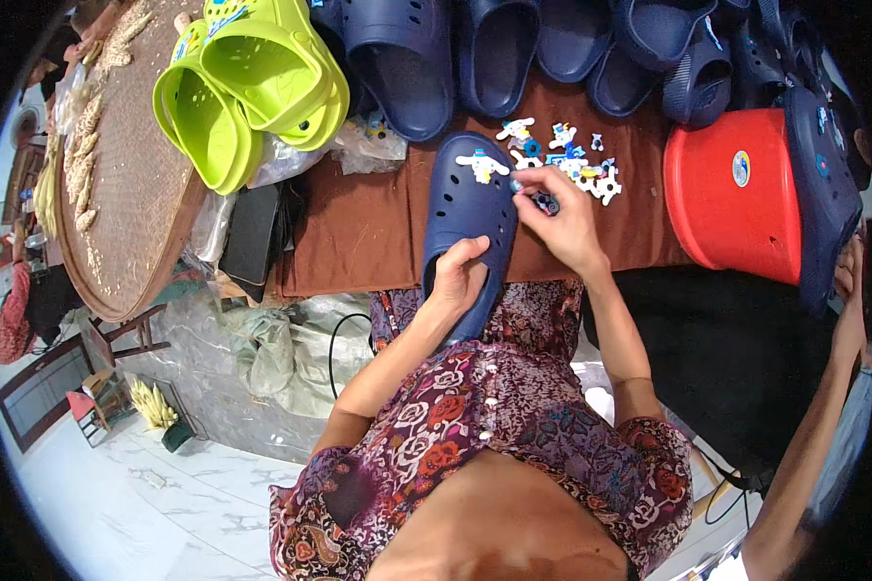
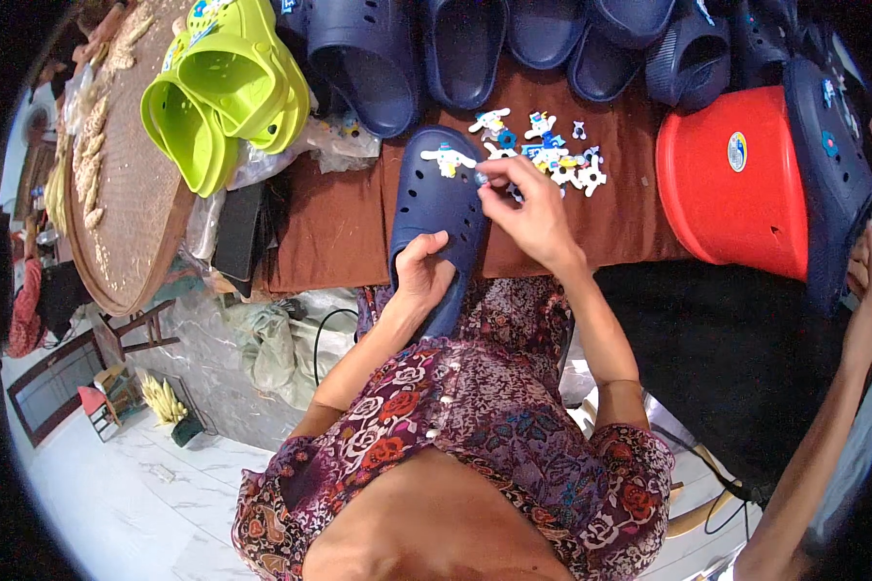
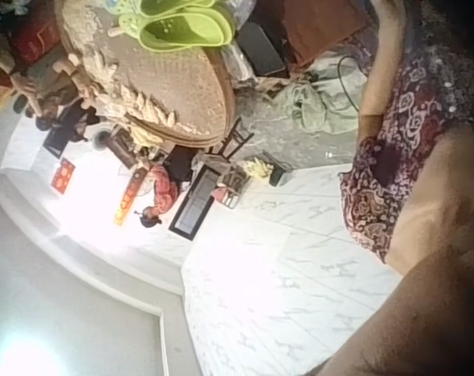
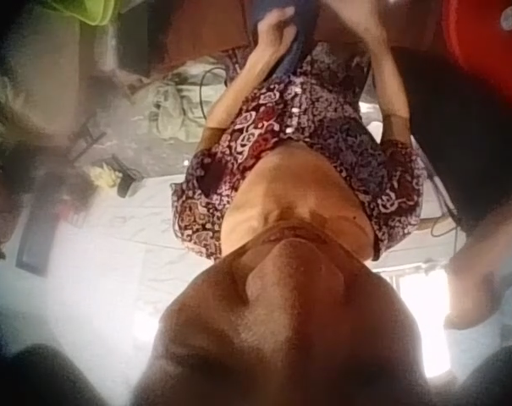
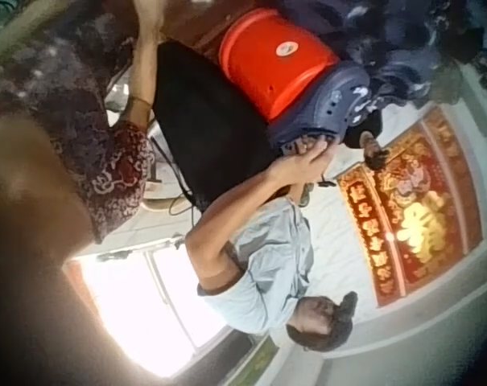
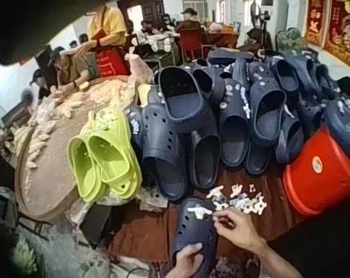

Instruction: Decorating clogs with decorative pins by inserting them into the holes on the top of the shoes.

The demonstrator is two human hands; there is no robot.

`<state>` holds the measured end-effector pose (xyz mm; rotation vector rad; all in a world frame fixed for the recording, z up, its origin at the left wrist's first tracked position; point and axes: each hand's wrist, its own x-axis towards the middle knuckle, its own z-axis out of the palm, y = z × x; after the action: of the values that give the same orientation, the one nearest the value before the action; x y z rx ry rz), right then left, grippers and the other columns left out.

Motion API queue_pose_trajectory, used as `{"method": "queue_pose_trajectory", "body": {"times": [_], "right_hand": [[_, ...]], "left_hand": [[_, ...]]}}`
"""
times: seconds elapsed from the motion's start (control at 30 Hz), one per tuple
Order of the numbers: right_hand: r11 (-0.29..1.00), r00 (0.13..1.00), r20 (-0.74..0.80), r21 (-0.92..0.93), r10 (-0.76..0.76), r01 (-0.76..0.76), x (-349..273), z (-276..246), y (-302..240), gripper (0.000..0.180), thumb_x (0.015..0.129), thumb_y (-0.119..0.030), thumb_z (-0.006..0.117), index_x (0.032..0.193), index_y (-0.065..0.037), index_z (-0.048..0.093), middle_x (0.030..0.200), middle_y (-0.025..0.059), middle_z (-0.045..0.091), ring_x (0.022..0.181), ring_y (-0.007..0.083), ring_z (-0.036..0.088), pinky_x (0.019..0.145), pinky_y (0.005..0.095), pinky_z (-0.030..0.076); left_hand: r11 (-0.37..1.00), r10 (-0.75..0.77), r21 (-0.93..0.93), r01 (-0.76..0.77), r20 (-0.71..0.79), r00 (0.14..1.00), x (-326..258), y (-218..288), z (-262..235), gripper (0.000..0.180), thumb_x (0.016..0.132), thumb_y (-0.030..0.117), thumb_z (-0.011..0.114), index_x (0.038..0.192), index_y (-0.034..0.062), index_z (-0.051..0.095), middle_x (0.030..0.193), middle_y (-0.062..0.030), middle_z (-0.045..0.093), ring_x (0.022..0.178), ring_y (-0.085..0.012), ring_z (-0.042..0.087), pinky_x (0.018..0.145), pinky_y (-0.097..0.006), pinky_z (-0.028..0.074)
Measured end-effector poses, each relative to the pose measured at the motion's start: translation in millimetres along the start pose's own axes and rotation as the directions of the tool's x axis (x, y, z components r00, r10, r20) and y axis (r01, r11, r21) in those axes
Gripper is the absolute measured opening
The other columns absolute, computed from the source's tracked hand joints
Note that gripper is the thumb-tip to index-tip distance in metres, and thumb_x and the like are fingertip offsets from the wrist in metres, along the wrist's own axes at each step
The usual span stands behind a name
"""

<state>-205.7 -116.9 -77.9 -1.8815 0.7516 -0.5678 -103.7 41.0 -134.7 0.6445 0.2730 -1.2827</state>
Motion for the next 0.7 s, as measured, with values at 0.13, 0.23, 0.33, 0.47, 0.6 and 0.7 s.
{"method": "queue_pose_trajectory", "body": {"times": [0.13,0.23,0.33,0.47,0.6,0.7], "right_hand": [[0.98,0.994,0.014,-0.169,-0.107,0.108,-2,15,4,0.029,0.084,-0.002,0.072,0.112,-0.004,0.067,0.1,0.008,0.064,0.089,0.0164,0.065,0.077,0.0279,0.052],[0.988,0.997,-0.017,-0.135,-0.079,0.076,-1,16,7,0.029,0.085,-0.003,0.072,0.113,-0.003,0.068,0.103,0.0084,0.065,0.091,0.0182,0.065,0.079,0.0286,0.052],[0.983,0.992,-0.014,-0.13,-0.129,0.126,-2,18,10,0.028,0.087,-0.004,0.071,0.115,-0.002,0.07,0.105,0.0093,0.067,0.093,0.0192,0.066,0.082,0.0286,0.052],[0.992,0.985,-0.126,-0.049,-0.121,0.116,-4,24,21,0.023,0.089,-0.009,0.07,0.112,-0.005,0.073,0.099,0.0103,0.067,0.09,0.0218,0.066,0.079,0.0322,0.053],[1.0,0.994,-0.106,0.015,-0.006,0.008,0,25,21,0.022,0.088,-0.008,0.071,0.11,-0.005,0.074,0.1,0.0074,0.068,0.089,0.0146,0.067,0.076,0.0272,0.052],[0.985,0.993,-0.022,0.134,0.113,-0.11,7,19,18,0.018,0.087,-0.007,0.073,0.105,-0.003,0.075,0.098,0.0059,0.069,0.085,0.0116,0.067,0.073,0.0244,0.052]], "left_hand": [[0.999,-0.035,-0.029,0.038,0.084,0.996,5,-2,-14,0.014,0.081,0.006,0.062,0.092,0.0007,0.069,0.104,-0.0116,0.071,0.102,-0.0267,0.066,0.099,-0.044,0.048],[1.0,0.016,0.009,-0.015,-0.033,0.999,0,0,6,0.015,0.081,0.006,0.063,0.093,0.0002,0.069,0.103,-0.0116,0.071,0.102,-0.0264,0.065,0.099,-0.044,0.047],[0.999,-0.006,-0.041,0.007,0.026,1.0,-1,0,4,0.015,0.081,0.006,0.063,0.094,-0.0001,0.069,0.101,-0.0114,0.071,0.102,-0.0261,0.065,0.1,-0.043,0.047],[1.0,0.021,0.004,-0.021,-0.031,0.999,-6,3,23,0.012,0.081,0.007,0.063,0.088,0.0004,0.07,0.1,-0.0119,0.071,0.102,-0.0262,0.064,0.102,-0.043,0.045],[1.0,0.021,0.0,-0.021,0.002,1.0,-4,3,14,0.008,0.081,0.006,0.063,0.08,0.0012,0.07,0.1,-0.0123,0.07,0.102,-0.0269,0.064,0.103,-0.044,0.044],[1.0,0.023,0.019,-0.022,-0.049,0.999,-5,3,21,0.008,0.081,0.006,0.063,0.079,0.0018,0.07,0.1,-0.0122,0.07,0.103,-0.0275,0.064,0.103,-0.045,0.043]]}}
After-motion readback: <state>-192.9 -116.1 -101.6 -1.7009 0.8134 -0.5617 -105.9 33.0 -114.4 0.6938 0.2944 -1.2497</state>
